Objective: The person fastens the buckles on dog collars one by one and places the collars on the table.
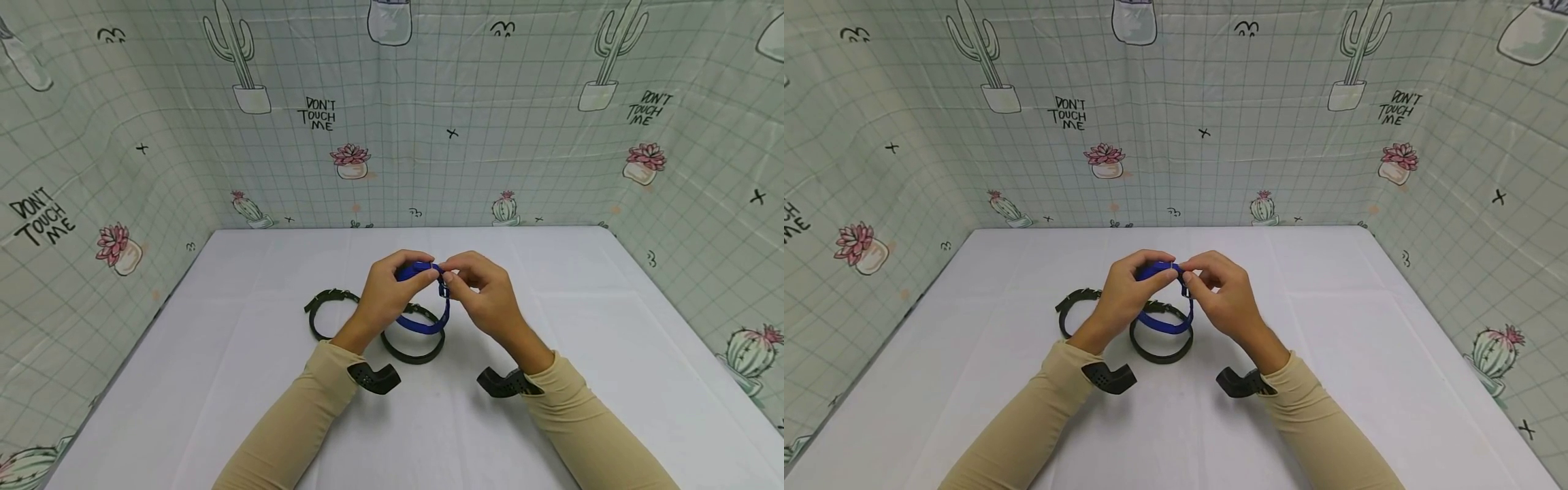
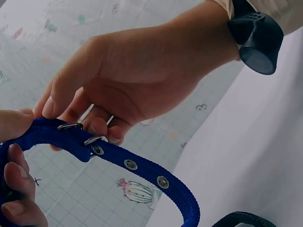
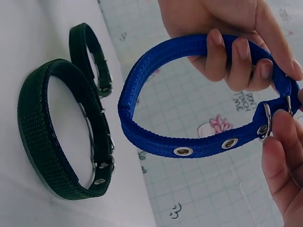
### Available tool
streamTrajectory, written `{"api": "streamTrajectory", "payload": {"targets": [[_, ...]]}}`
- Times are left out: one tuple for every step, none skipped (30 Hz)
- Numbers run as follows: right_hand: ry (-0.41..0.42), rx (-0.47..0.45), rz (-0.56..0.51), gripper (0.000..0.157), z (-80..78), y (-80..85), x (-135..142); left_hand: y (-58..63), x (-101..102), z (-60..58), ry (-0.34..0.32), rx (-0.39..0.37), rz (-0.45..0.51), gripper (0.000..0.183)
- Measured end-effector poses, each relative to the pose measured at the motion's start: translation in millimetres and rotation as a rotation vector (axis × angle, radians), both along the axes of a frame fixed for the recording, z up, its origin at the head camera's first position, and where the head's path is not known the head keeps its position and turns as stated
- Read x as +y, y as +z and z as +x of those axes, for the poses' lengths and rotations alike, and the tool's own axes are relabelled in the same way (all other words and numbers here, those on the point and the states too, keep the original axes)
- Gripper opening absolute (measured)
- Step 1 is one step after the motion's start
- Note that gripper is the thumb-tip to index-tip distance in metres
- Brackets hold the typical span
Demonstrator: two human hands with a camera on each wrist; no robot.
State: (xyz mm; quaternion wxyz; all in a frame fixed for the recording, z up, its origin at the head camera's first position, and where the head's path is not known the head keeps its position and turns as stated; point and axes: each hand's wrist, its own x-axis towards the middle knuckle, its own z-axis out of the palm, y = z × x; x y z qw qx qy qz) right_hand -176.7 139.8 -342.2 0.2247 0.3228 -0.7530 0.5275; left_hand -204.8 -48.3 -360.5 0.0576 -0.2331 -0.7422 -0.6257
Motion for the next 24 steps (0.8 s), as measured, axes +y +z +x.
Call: {"api": "streamTrajectory", "payload": {"targets": [[-0.001,-0.005,0.0,0.016,0.1,-0.1,-0.1,0.1,-0.1,0.3,0.002,0.001,0.001,0.033],[-0.003,-0.009,0.0,0.016,0.1,-0.3,-0.1,0.1,-0.3,0.4,0.001,0.0,0.003,0.033],[-0.005,-0.011,0.0,0.016,0.1,-0.4,0.0,-0.2,-0.4,0.1,0.001,-0.001,0.002,0.032],[-0.007,-0.011,0.0,0.017,0.1,-0.6,0.1,-0.3,-0.4,0.1,0.002,-0.002,0.001,0.032],[-0.008,-0.012,0.001,0.017,0.0,-0.8,0.1,-0.5,-0.5,-0.1,0.002,-0.002,0.001,0.032],[-0.009,-0.011,0.003,0.018,-0.1,-1.0,0.2,-0.7,-0.5,-0.3,0.003,-0.001,0.001,0.032],[-0.009,-0.01,0.004,0.018,-0.1,-1.1,0.2,-1.0,-0.5,-0.5,0.005,-0.001,0.001,0.031],[-0.009,-0.01,0.006,0.018,-0.2,-1.3,0.2,-1.1,-0.6,-0.6,0.004,0.0,0.003,0.031],[-0.009,-0.009,0.01,0.019,-0.3,-1.5,0.2,-1.2,-0.6,-0.6,0.003,0.0,0.006,0.03],[-0.011,-0.009,0.014,0.019,-0.4,-1.5,0.0,-1.4,-0.6,-0.5,0.002,0.001,0.011,0.03],[-0.013,-0.007,0.02,0.019,-0.5,-1.5,-0.1,-1.6,-0.6,-0.7,0.002,0.0,0.016,0.031],[-0.019,-0.004,0.028,0.02,-0.6,-1.6,-0.3,-1.7,-0.6,-0.9,0.002,0.0,0.025,0.03],[-0.028,-0.004,0.035,0.021,-4.0,-5.8,0.8,-1.8,-0.7,-0.9,0.002,-0.002,0.032,0.03],[-0.036,-0.006,0.039,0.022,-7.3,-9.9,2.1,-1.7,-0.7,-1.0,0.001,-0.005,0.042,0.03],[-0.044,-0.011,0.041,0.022,-10.2,-13.6,3.3,-1.6,-0.7,-1.1,-0.003,-0.009,0.054,0.031],[-0.051,-0.02,0.042,0.023,-13.3,-17.4,4.7,-1.4,-0.8,-1.2,-0.005,-0.014,0.065,0.031],[-0.057,-0.03,0.041,0.023,-16.3,-21.4,6.2,-1.2,-1.0,-1.2,-0.008,-0.018,0.078,0.031],[-0.062,-0.043,0.036,0.022,-19.3,-25.3,7.8,-1.0,-1.1,-1.2,-0.009,-0.022,0.089,0.031],[-0.063,-0.059,0.029,0.02,-22.5,-29.0,9.7,-0.6,-1.3,-1.0,-0.009,-0.027,0.097,0.031],[-0.063,-0.072,0.023,0.019,-22.4,-28.6,10.2,-0.5,-1.5,-0.9,-0.008,-0.031,0.103,0.031],[-0.064,-0.085,0.021,0.017,-22.8,-28.4,10.9,-0.5,-1.7,-0.9,-0.004,-0.034,0.106,0.032],[-0.066,-0.096,0.023,0.016,-23.0,-28.2,11.5,-0.4,-1.8,-0.8,0.005,-0.036,0.104,0.032],[-0.07,-0.106,0.028,0.014,-23.2,-27.9,12.2,-0.5,-1.9,-0.8,0.013,-0.037,0.103,0.031],[-0.074,-0.112,0.038,0.013,-23.7,-27.9,13.0,-0.7,-1.9,-0.9,0.022,-0.038,0.099,0.031]]}}
